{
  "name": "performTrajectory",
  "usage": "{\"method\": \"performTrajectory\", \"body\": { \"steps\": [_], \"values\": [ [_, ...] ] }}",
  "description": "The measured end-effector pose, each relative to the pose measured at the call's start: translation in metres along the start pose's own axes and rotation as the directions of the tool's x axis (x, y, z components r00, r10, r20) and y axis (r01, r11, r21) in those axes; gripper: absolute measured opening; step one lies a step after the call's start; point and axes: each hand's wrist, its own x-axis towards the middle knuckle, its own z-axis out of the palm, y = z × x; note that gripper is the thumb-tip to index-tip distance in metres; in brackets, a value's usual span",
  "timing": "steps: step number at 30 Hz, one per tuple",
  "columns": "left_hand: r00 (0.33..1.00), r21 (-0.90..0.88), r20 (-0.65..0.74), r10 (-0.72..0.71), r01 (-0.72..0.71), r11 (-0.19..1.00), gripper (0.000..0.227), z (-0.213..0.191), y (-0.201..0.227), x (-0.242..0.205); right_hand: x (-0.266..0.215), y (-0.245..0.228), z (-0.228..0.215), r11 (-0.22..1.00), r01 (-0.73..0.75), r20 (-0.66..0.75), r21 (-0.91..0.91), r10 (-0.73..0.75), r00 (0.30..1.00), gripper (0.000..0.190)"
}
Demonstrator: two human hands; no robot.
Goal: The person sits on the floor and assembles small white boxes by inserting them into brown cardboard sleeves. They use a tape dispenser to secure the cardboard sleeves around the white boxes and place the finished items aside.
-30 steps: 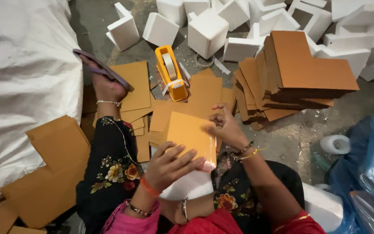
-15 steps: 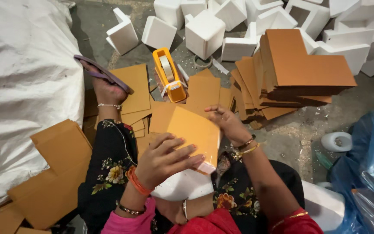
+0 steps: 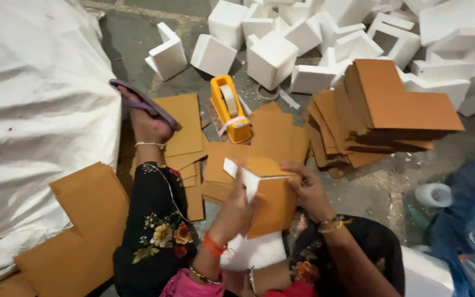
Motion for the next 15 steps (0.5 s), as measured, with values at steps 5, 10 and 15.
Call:
{"method": "performTrajectory", "body": {
  "steps": [5,10,15],
  "values": [
    [0.965,0.056,-0.253,-0.062,0.078,0.995,0.064,-0.006,-0.03,0.009,0.082,0.002,0.008,0.87,-0.068,-0.081,-0.489,0.033,0.996,0.027],
    [0.946,0.026,-0.318,-0.065,0.077,0.997,0.056,-0.004,-0.059,0.012,0.239,0.029,0.045,0.895,-0.18,0.134,-0.409,0.254,0.958,0.031],
    [0.924,-0.056,-0.345,-0.164,0.155,0.986,0.044,0.003,-0.063,0.023,0.218,-0.002,0.066,0.614,0.075,0.055,-0.786,-0.052,0.997,0.028]
  ]
}}
